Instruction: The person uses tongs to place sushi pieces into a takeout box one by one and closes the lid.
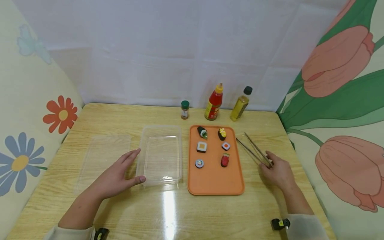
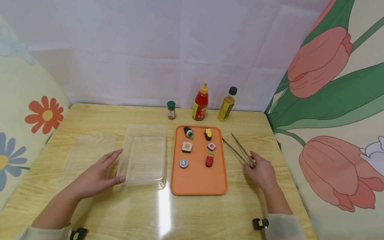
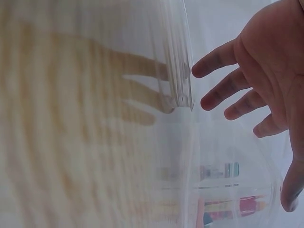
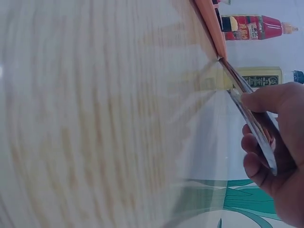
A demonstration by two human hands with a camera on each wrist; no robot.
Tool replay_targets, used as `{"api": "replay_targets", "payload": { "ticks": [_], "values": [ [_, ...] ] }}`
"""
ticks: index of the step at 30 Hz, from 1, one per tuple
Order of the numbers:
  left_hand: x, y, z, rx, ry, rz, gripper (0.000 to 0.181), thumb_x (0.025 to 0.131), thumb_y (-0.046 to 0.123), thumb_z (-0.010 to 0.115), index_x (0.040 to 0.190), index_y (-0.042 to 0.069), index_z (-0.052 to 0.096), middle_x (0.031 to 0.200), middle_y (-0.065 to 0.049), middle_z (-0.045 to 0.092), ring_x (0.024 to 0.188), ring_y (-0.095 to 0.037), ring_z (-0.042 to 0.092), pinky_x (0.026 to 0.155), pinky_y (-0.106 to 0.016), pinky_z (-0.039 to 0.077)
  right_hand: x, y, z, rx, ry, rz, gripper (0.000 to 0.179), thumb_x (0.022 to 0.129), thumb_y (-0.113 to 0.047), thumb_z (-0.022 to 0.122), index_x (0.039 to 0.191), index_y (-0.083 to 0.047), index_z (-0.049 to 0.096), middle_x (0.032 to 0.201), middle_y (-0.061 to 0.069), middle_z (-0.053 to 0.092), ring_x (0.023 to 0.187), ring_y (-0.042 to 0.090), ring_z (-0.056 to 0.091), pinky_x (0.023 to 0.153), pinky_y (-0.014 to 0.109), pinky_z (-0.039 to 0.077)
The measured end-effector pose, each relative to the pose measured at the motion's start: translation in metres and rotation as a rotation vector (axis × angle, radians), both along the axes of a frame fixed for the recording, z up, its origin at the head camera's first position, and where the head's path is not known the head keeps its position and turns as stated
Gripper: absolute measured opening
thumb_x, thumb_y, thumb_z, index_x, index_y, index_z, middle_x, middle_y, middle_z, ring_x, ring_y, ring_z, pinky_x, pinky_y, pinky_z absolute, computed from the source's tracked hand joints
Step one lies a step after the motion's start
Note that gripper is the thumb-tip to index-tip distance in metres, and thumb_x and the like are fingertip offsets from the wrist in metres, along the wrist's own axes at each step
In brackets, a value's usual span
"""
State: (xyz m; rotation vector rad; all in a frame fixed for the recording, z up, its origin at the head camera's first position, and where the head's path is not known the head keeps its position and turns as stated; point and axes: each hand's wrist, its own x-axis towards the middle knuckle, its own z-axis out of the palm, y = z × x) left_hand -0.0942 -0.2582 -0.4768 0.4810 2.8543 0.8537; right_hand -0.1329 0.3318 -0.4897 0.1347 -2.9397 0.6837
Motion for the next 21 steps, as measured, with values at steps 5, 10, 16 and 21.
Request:
{"api": "replay_targets", "payload": {
  "ticks": [5,10,16,21],
  "values": [
    [0.0,0.001,0.0,0.007,-0.001,-0.001,0.101,0.092,0.057,0.073,0.168,0.019,0.02,0.165,-0.019,0.027,0.141,-0.054,0.038,0.1,-0.075,0.041,0.003,-0.001,-0.001,-0.01,0.066,-0.001,0.052,0.095,-0.019,0.074,0.139,0.007,0.06,0.122,0.027,0.069,0.08,0.026,0.064,0.072,0.047,0.053],
    [0.0,0.002,-0.001,0.02,-0.001,0.008,0.1,0.092,0.057,0.074,0.168,0.02,0.02,0.165,-0.019,0.028,0.141,-0.054,0.038,0.1,-0.076,0.04,0.002,-0.003,-0.001,-0.043,0.187,-0.02,0.047,0.092,-0.014,0.077,0.131,0.01,0.065,0.105,0.028,0.072,0.071,0.028,0.063,0.068,0.05,0.055],
    [-0.001,0.004,-0.003,0.026,-0.015,0.021,0.102,0.091,0.061,0.073,0.168,0.02,0.02,0.165,-0.02,0.029,0.143,-0.054,0.037,0.102,-0.076,0.038,0.002,-0.008,0.002,-0.087,0.26,-0.028,0.046,0.085,-0.014,0.087,0.121,0.01,0.071,0.101,0.029,0.074,0.075,0.036,0.073,0.061,0.051,0.06],
    [-0.001,0.004,-0.004,0.026,-0.027,0.031,0.104,0.09,0.064,0.072,0.168,0.021,0.019,0.165,-0.02,0.028,0.144,-0.053,0.035,0.105,-0.076,0.035,0.001,-0.015,0.002,-0.116,0.22,-0.039,0.051,0.08,-0.018,0.092,0.121,0.007,0.074,0.103,0.025,0.076,0.08,0.033,0.074,0.063,0.043,0.061]
  ]
}}
